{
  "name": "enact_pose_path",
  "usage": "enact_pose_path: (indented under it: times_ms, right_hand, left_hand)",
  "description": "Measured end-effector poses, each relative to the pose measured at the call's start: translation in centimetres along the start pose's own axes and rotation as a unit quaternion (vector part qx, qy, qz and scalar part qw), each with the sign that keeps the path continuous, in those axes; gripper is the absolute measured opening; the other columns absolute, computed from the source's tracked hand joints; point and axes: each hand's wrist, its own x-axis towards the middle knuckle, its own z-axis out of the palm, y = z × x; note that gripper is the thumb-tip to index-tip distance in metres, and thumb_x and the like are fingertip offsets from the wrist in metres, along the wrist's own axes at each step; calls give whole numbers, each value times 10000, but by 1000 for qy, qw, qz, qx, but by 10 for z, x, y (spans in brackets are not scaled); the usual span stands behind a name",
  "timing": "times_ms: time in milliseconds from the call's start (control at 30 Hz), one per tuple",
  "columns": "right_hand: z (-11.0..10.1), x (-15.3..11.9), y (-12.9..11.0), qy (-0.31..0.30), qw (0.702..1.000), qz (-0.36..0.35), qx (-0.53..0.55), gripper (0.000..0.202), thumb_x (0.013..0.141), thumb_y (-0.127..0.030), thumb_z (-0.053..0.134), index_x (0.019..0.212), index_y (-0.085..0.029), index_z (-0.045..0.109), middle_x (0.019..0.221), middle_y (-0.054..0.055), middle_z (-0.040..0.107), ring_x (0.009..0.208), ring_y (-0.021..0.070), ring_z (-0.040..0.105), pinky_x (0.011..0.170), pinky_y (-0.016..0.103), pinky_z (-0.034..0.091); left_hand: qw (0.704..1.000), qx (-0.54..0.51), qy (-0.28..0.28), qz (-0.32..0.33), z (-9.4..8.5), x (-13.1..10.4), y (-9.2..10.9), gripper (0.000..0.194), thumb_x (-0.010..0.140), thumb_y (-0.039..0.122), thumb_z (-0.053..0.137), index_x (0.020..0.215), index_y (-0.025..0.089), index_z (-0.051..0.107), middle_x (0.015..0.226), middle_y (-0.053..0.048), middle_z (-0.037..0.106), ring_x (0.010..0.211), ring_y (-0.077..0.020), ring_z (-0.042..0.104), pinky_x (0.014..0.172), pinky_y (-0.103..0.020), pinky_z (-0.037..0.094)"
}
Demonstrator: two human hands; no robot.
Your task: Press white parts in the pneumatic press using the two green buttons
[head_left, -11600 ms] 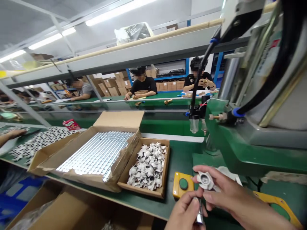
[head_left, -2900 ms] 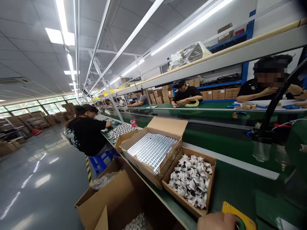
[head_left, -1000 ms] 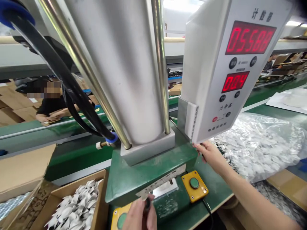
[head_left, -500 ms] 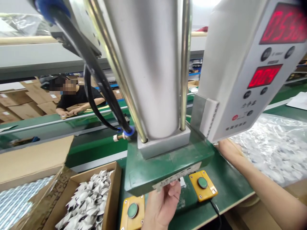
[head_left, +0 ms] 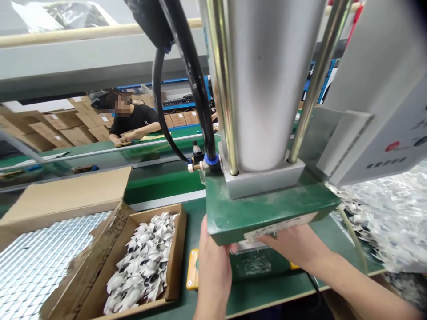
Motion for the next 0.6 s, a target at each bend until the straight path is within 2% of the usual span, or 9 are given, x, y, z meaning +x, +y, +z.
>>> enact_pose_path:
  times_ms: [100, 200, 267, 400, 500, 600]
  right_hand:
    - [3, 8, -5, -41, 997, -20, 59, 196, 856, -253, 497, 784, -236, 678, 616, 36, 637, 716, 216, 636, 600, 261, 483]
    - [5, 8, -3, -80, 988, 5, 130, 370, 913, -206, 335, 831, -250, 693, 559, 45, 603, 709, 200, 630, 591, 246, 477]
    - [6, 8, -3, -107, 980, 20, 164, 424, 932, -213, 274, 891, -267, 693, 556, 48, 596, 732, 199, 626, 595, 245, 476]
    - [9, 8, 1, -153, 968, 23, 198, 351, 934, -244, 320, 1001, -278, 663, 561, 31, 609, 719, 195, 623, 574, 229, 466]
    - [17, 4, 8, -157, 966, 15, 206, 321, 917, -301, 360, 932, -285, 681, 494, 6, 581, 597, 178, 604, 521, 219, 450]
    - [26, -1, 13, -100, 976, 1, 194, 312, 871, -403, 409, 820, -301, 699, 407, -12, 509, 434, 167, 527, 437, 234, 416]
  left_hand:
    - [999, -5, 31, 15, -20, -2, 7, 284, 805, 428, 566, 989, 212, 552, 607, 48, 469, 489, -76, 386, 385, -169, 289]
    - [998, -7, 66, -9, -32, -5, 7, 299, 777, 412, 611, 986, 212, 534, 679, 39, 501, 512, -71, 420, 382, -156, 296]
    - [997, -9, 79, -17, -34, -7, 5, 274, 772, 374, 616, 968, 204, 530, 681, 37, 507, 497, -67, 413, 374, -152, 288]
    - [997, -3, 78, -11, -31, -9, 3, 221, 783, 303, 583, 970, 199, 529, 657, 37, 506, 477, -61, 393, 385, -151, 283]
    - [997, 17, 74, -13, -30, -10, 1, 221, 793, 321, 561, 975, 199, 534, 699, 21, 527, 476, -60, 393, 392, -157, 283]
    - [996, 43, 72, -14, -33, -11, -3, 204, 795, 333, 557, 945, 195, 546, 628, 33, 513, 450, -63, 377, 392, -157, 274]
